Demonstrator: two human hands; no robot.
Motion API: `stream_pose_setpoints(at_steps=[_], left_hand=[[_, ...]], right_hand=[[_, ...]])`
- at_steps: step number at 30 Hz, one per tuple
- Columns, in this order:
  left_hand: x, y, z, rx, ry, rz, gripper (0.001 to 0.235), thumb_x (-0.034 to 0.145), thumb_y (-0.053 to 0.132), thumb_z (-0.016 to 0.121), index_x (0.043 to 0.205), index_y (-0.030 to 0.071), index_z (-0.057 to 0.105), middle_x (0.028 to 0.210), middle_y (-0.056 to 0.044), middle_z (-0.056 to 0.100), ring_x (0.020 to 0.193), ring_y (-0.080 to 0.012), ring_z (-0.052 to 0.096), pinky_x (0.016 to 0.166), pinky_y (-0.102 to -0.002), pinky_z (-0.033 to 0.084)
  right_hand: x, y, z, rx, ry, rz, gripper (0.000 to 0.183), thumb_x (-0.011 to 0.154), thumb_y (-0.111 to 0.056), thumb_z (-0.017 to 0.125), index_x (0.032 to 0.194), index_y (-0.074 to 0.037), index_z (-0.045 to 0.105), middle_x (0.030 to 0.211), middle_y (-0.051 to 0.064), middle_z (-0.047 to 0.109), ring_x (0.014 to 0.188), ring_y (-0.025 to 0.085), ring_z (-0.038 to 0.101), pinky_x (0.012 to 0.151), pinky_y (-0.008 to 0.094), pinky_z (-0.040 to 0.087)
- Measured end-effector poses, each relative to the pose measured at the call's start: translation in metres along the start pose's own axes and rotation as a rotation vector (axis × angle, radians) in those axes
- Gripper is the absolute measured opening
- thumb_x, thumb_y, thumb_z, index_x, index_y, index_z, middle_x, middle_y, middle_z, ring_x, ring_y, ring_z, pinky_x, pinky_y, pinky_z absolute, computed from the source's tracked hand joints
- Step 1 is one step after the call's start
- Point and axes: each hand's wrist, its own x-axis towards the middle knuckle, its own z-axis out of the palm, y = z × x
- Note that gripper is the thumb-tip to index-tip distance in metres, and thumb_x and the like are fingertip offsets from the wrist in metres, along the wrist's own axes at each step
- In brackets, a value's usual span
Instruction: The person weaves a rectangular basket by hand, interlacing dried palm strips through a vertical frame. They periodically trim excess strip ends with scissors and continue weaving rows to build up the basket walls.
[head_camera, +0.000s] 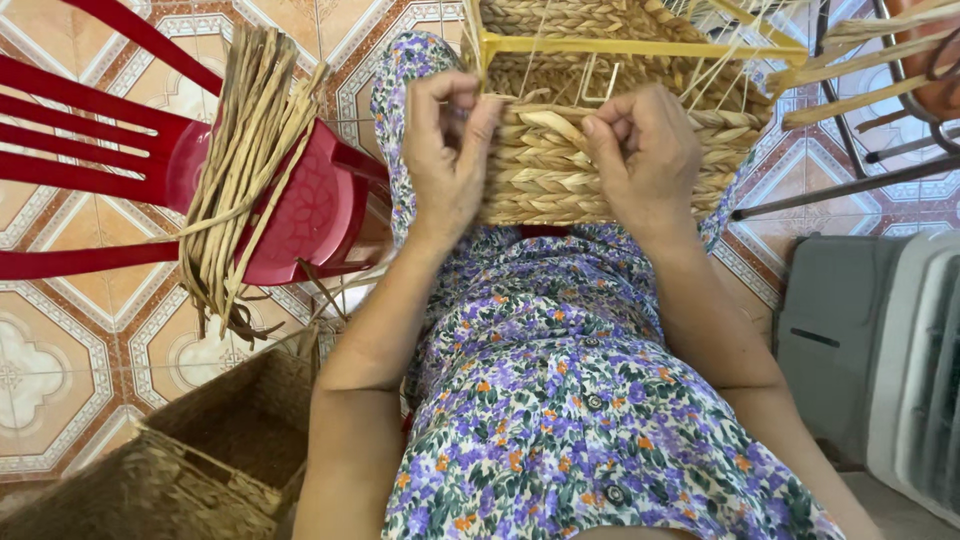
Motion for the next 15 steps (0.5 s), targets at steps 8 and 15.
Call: stream_pose_setpoints(at_steps=[8, 15], left_hand=[[-0.009, -0.008, 0.027, -0.051, 0.127, -0.099, 0.013, 0.104, 0.012, 0.067, 0.099, 0.007, 0.056, 0.092, 0.002, 0.051, 0.069, -0.0046, 0.043, 0.06, -0.021, 0.035], [-0.021, 0.0, 0.015, -0.109, 0.119, -0.006, 0.015, 0.102, 0.006, 0.067, 0.099, 0.005, 0.053, 0.098, -0.001, 0.049, 0.073, -0.0066, 0.04, 0.063, -0.021, 0.037]], right_hand=[[-0.013, 0.007, 0.002, 0.047, 0.037, -0.011, 0.017, 0.106, -0.001, 0.079, 0.098, -0.002, 0.063, 0.092, 0.006, 0.056, 0.071, 0.014, 0.051, 0.064, 0.028, 0.041], [-0.023, 0.007, 0.004, 0.041, 0.023, -0.019, 0.018, 0.106, 0.0, 0.079, 0.098, -0.002, 0.063, 0.086, 0.005, 0.055, 0.069, 0.014, 0.05, 0.062, 0.028, 0.04]])
